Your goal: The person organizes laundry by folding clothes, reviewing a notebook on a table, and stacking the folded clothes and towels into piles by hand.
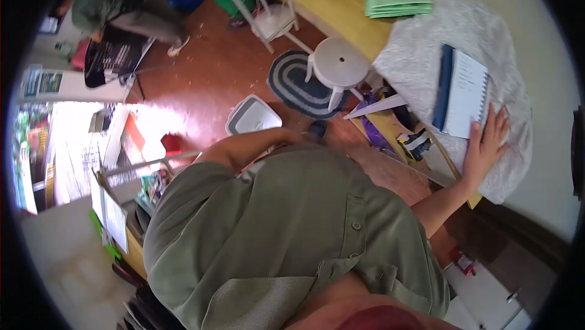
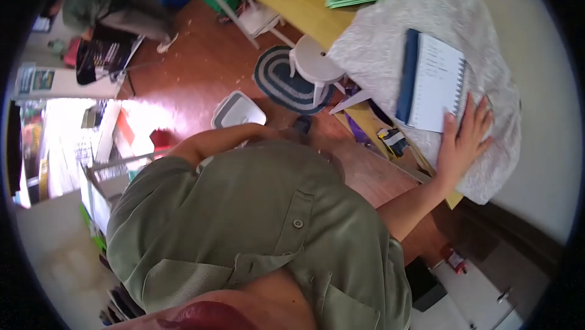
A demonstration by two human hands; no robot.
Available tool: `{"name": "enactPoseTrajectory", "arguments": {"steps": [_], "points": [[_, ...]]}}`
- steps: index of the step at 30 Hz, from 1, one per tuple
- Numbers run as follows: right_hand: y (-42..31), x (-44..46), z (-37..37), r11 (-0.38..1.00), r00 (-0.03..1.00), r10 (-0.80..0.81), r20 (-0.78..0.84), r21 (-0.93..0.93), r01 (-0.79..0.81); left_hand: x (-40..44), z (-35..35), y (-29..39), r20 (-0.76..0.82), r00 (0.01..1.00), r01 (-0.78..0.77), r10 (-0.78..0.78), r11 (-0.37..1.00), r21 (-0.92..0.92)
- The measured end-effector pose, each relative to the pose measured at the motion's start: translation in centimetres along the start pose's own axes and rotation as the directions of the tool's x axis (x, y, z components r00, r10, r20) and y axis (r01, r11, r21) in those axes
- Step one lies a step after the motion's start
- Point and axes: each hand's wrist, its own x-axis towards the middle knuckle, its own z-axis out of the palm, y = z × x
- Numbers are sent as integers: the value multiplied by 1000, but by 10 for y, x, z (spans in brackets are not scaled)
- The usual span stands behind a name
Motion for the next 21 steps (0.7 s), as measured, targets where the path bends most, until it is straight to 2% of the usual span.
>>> {"name": "enactPoseTrajectory", "arguments": {"steps": [1, 2, 4, 5, 6, 7, 8, 9, 10, 12, 13, 14, 15, 16, 17, 19, 20, 21], "points": [[2, -1, 1, 1000, 1000, 1, -28, -13, -1, -10, 20, -15, 144, 957, 241, -250, 967, 81], [5, -1, 4, 999, 999, -12, -36, -31, 11, -24, 37, -30, 216, 846, 452, -487, 871, 193], [3, 0, 4, 1000, 999, -22, -34, -17, 22, -55, 60, -51, 197, 647, 673, -737, 673, 308], [2, 0, 3, 1000, 999, -16, -44, -22, 15, -66, 66, -56, 183, 595, 720, -783, 620, 312], [3, 0, 4, 999, 999, -23, -43, -30, 22, -63, 110, -78, 132, 687, 722, -715, 692, -10], [4, 0, 5, 999, 998, -51, -44, -19, 50, -61, 153, -99, 78, 769, 614, -635, 699, -368], [6, -1, 6, 998, 998, -47, -30, -45, 45, -59, 191, -118, 24, 838, 434, -546, 638, -637], [8, 0, 6, 997, 999, -36, -34, -67, 33, -82, 145, -82, 287, 702, 476, -652, 130, -870], [7, 1, 2, 997, 999, -34, -18, -74, 32, -84, 170, -61, 338, 569, 142, -750, -315, -938], [11, -4, -7, 998, 1000, -12, -1, -69, 12, -75, 259, -46, 79, 545, 132, -835, -7, -991], [12, -2, -8, 998, 1000, 0, 16, -70, 1, -79, 260, -21, 143, 571, 264, -808, 16, -965], [-2, 5, -10, 1000, 999, -1, -36, -30, 0, -85, 258, 6, 239, 592, 395, -769, 19, -919], [-21, 5, -18, 956, 973, 88, -212, 291, -23, -90, 258, 28, 317, 606, 466, -729, 3, -885], [-42, -1, -23, 819, 920, 215, -327, 573, 12, -96, 258, 42, 363, 611, 498, -704, -16, -867], [-69, -2, -22, 813, 919, 212, -331, 582, 22, -103, 263, 54, 408, 618, 521, -672, -38, -853], [-134, 1, -23, 596, 890, -1, -455, 714, 366, -116, 269, 69, 460, 615, 546, -641, -74, -834], [-171, 1, -27, 449, 940, -118, -321, 827, 338, -123, 269, 63, 461, 603, 551, -652, -78, -831], [-206, 4, -28, 301, 948, -252, -193, 916, 266, -129, 272, 55, 450, 594, 546, -667, -76, -834]]}}
